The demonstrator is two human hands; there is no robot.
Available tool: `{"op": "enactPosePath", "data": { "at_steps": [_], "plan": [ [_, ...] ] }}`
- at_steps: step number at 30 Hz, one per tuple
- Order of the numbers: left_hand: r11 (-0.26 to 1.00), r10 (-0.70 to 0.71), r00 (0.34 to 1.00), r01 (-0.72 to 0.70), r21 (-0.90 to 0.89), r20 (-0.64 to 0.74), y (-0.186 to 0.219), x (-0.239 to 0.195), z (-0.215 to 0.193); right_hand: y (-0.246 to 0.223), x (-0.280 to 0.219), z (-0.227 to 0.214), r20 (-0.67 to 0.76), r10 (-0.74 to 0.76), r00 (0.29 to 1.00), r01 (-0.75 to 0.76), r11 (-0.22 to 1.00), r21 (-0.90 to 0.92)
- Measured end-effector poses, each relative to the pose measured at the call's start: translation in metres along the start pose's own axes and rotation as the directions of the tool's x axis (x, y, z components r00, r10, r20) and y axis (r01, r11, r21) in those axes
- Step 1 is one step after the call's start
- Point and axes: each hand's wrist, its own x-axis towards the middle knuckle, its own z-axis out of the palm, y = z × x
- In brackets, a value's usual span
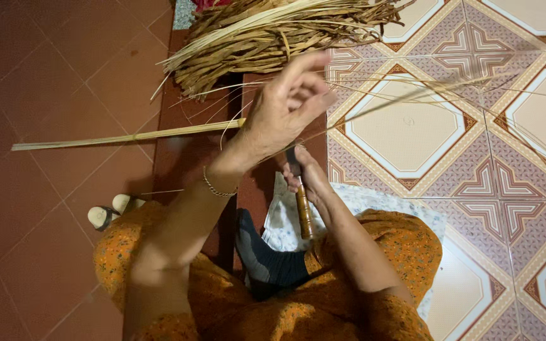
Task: The person sits on a tiled floor and uses a knife to split long bamboo strips into thinner strands. They hold the bamboo with one hand and draw the knife along its length to separate fibers, then place the split pieces aside.
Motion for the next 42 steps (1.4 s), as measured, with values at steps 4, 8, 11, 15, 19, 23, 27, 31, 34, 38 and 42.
{"op": "enactPosePath", "data": {
  "at_steps": [4,8,11,15,19,23,27,31,34,38,42],
  "plan": [
    [0.884,-0.39,0.921,0.369,0.288,0.019,-0.087,-0.052,-0.007,-0.01,-0.007,-0.003,0.003,0.012,1.0,-0.012,1.0,0.022],
    [0.692,-0.634,0.772,0.594,0.409,-0.049,-0.165,-0.12,-0.006,-0.01,-0.011,-0.002,-0.001,0.037,0.999,-0.037,0.997,0.066],
    [0.682,-0.732,0.681,0.731,0.02,0.028,-0.2,-0.152,-0.001,-0.007,-0.011,-0.005,0.034,0.038,0.999,-0.04,0.997,0.073],
    [0.647,-0.718,0.687,0.717,-0.259,0.109,-0.217,-0.172,0.006,0.0,-0.006,-0.015,0.099,0.061,0.993,-0.069,0.994,0.085],
    [0.627,-0.675,0.729,0.649,-0.43,0.115,-0.222,-0.177,0.014,0.004,-0.002,-0.022,0.15,0.086,0.985,-0.093,0.995,0.041],
    [0.622,-0.687,0.721,0.647,-0.441,0.089,-0.229,-0.182,0.025,0.012,-0.002,-0.025,0.09,0.125,0.988,-0.126,0.992,0.002],
    [0.626,-0.685,0.724,0.643,-0.441,0.084,-0.228,-0.184,0.029,0.012,-0.003,-0.018,0.272,0.034,0.962,-0.064,0.993,0.101],
    [0.626,-0.709,0.703,0.667,-0.403,0.063,-0.225,-0.183,0.027,0.01,-0.008,-0.007,0.113,0.057,0.992,-0.063,0.997,0.043],
    [0.615,-0.713,0.699,0.662,-0.429,0.057,-0.224,-0.184,0.029,0.008,-0.012,-0.001,0.086,0.029,0.996,-0.031,0.999,0.021],
    [0.588,-0.742,0.67,0.677,-0.442,0.039,-0.213,-0.177,0.029,0.008,-0.011,0.004,0.088,-0.036,0.995,0.036,0.999,0.011],
    [0.814,-0.576,0.798,0.58,-0.037,-0.175,-0.173,-0.151,0.022,0.006,-0.006,0.0,0.027,-0.029,0.999,0.028,0.999,0.033]
  ]
}}
